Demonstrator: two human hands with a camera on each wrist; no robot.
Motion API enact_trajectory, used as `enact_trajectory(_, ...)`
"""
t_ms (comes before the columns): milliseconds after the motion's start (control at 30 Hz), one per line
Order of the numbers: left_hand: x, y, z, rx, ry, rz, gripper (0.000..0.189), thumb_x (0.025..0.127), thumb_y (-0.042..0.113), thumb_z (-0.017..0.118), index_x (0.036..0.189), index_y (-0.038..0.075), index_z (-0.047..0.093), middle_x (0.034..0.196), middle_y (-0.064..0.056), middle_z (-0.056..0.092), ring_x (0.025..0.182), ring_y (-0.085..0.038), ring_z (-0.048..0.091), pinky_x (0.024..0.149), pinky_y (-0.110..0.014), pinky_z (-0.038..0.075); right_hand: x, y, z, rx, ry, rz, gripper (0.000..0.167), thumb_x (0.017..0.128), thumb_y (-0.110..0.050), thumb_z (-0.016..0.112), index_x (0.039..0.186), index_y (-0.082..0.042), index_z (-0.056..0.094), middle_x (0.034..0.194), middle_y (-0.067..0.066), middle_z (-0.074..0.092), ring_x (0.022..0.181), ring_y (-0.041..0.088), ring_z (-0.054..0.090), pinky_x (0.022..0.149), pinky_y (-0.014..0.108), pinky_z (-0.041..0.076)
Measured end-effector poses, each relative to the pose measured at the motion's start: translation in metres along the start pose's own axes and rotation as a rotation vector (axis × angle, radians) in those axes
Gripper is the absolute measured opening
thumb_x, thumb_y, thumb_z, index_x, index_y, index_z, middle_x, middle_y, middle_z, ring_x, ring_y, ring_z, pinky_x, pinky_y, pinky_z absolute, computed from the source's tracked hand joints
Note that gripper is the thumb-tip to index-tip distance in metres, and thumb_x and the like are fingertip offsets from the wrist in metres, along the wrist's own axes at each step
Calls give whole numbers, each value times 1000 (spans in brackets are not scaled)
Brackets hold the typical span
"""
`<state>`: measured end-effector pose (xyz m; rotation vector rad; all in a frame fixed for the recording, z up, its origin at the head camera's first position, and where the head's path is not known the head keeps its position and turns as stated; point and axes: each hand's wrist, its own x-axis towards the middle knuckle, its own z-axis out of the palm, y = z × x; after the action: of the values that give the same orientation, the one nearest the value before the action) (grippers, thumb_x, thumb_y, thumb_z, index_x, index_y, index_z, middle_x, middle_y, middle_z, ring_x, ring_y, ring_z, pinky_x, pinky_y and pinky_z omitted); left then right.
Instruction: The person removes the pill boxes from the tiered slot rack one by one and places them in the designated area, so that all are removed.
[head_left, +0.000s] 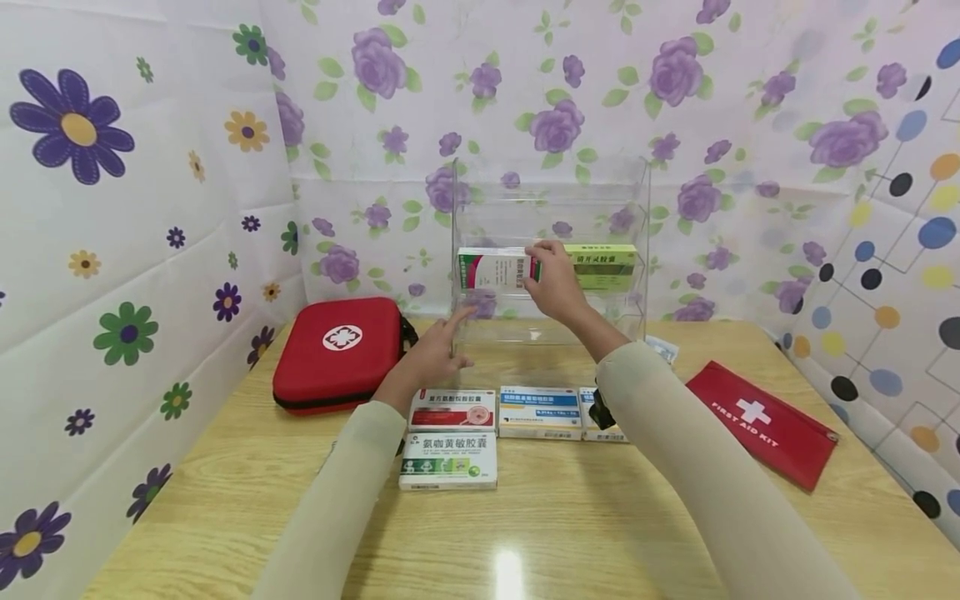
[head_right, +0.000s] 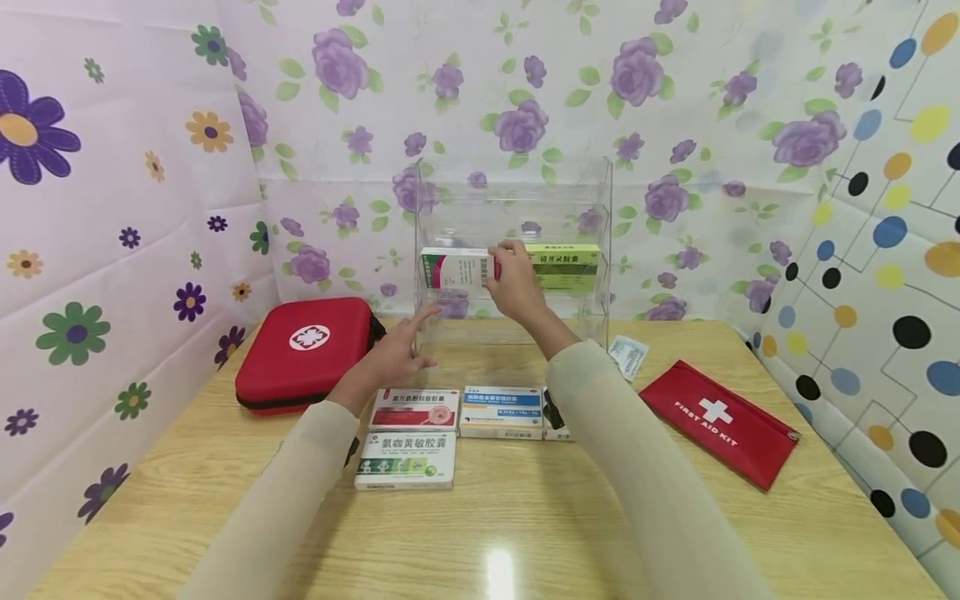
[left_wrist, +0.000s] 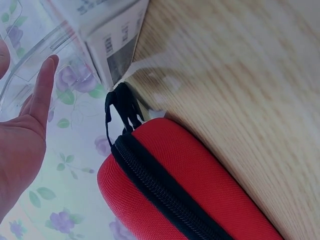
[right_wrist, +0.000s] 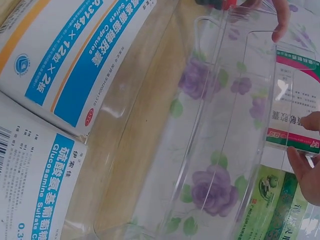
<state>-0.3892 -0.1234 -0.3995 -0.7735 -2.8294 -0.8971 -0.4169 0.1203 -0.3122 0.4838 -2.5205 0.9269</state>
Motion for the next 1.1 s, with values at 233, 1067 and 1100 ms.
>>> enact_trajectory(233,-1,0,-2,7,1,6,91,88,19,77,154,41,17,128,-26,49,92,-30,56,89,-52,49,0,1,2,22,17,20,48,92,-4,68,138,-6,55,133,18,52,112,33,55,92,44,49)
enact_trajectory(1067,-1,4,0,35,-8,-13,92,89,18,76,154,40,15,127,-27,49,97,-33,59,92,-54,49,3,-6,-14,106,268,-77,29,91,2,66,119,-4,67,115,17,61,100,33,65,82,39,55)
enact_trajectory(1100,-1,4,1,36,-9,-12,92,89,17,76,154,39,15,127,-27,49,97,-33,60,92,-54,49,3,-6,-15,113,277,-84,29,91,2,66,119,-4,67,115,16,61,100,33,65,83,38,55)
